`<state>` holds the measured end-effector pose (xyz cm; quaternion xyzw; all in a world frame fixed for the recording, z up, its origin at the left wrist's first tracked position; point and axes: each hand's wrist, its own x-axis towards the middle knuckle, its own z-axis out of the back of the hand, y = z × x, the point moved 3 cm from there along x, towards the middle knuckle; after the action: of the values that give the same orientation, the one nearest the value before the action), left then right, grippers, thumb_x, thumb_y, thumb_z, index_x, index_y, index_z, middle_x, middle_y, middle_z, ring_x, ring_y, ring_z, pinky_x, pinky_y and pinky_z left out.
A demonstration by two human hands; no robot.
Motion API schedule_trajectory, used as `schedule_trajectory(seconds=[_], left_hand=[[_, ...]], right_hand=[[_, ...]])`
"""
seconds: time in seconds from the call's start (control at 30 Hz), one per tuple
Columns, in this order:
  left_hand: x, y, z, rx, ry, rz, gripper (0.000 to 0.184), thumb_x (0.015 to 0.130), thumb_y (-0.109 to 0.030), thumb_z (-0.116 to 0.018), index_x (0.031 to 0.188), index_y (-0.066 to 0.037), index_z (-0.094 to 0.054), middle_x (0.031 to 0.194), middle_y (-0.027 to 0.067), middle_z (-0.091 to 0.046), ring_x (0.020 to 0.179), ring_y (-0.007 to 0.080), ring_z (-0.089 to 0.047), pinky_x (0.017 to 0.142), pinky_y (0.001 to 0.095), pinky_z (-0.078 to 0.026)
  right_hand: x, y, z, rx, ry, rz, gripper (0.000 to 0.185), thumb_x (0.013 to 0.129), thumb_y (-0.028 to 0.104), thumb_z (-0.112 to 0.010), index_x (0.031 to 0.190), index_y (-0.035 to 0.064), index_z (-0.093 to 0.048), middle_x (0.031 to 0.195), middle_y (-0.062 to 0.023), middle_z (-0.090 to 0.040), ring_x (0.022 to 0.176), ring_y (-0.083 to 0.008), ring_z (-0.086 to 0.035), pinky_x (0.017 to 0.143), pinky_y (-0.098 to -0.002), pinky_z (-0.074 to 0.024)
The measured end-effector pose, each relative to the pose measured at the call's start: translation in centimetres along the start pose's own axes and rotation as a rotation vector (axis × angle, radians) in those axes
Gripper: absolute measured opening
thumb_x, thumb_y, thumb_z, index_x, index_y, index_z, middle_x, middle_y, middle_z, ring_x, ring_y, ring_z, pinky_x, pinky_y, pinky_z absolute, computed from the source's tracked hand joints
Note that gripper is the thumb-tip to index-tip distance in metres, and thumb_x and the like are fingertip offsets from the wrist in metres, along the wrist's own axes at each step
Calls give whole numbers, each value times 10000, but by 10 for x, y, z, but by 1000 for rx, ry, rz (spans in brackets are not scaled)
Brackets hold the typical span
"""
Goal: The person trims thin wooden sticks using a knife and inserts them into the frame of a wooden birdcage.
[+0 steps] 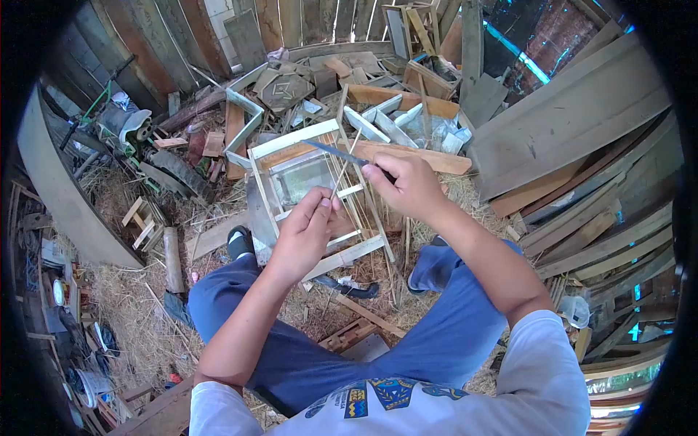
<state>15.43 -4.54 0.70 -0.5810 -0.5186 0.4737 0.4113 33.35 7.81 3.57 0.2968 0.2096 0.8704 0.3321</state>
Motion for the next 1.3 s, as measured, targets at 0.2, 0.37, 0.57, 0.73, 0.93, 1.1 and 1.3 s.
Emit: schedule_trajectory(seconds=[0.2, 0.37, 0.57, 0.73, 0.93, 1.1, 1.3], left_hand=[[-4, -4, 1, 261, -73, -97, 165, 1121, -120, -442, 1061, -41, -574, 869, 5, -553, 808, 86, -502, 760, 263, -448], [-5, -6, 0, 373, -111, -170, 202, 1116, -121, -450, 1029, -17, -600, 881, 44, -587, 830, 97, -520, 784, 281, -465], [-4, -2, 3, 312, -138, -145, 233, 1110, -138, -470, 996, 9, -610, 884, 68, -627, 851, 115, -569, 823, 297, -486], [-7, -4, 0, 337, -177, -166, 241, 1106, -143, -483, 976, 9, -618, 860, 92, -644, 810, 121, -574, 788, 309, -494], [-8, -12, -4, 368, -185, -174, 254, 1111, -168, -487, 965, 1, -607, 810, 80, -626, 771, 117, -548, 728, 307, -471], [-7, -11, -2, 329, -176, -108, 241, 1115, -170, -486, 962, -9, -580, 783, 43, -568, 777, 97, -536, 733, 292, -468], [-18, -10, -14, 191, -100, -177, 237, 1140, -196, -441, 968, -76, -552, 697, -89, -405, 610, 8, -352, 538, 221, -277]], right_hand=[[-2, 11, -5, -39, 2, 102, 370, 983, 372, -671, 755, 88, -607, 620, -142, -605, 576, -381, -624, 515, -479, -458], [-5, 20, -9, -86, 15, 185, 304, 966, 320, -693, 793, 76, -641, 618, -138, -598, 567, -353, -626, 514, -444, -464], [-6, 31, -15, -134, 53, 253, 370, 938, 338, -713, 717, 84, -559, 617, -121, -619, 551, -351, -635, 492, -455, -468], [-5, 33, -13, -175, 8, 292, 378, 926, 353, -722, 717, 85, -557, 600, -111, -604, 542, -338, -630, 487, -444, -466], [-2, 34, -6, -213, -7, 312, 384, 917, 351, -732, 706, 90, -547, 601, -100, -600, 540, -327, -627, 488, -437, -464], [4, 17, -3, -217, -57, 253, 347, 957, 397, -679, 768, 111, -625, 612, -107, -627, 567, -328, -653, 508, -443, -486], [20, -40, 50, -123, -237, -201, 373, 1029, 380, -608, 840, 62, -661, 642, -164, -624, 595, -373, -636, 540, -453, -469]])
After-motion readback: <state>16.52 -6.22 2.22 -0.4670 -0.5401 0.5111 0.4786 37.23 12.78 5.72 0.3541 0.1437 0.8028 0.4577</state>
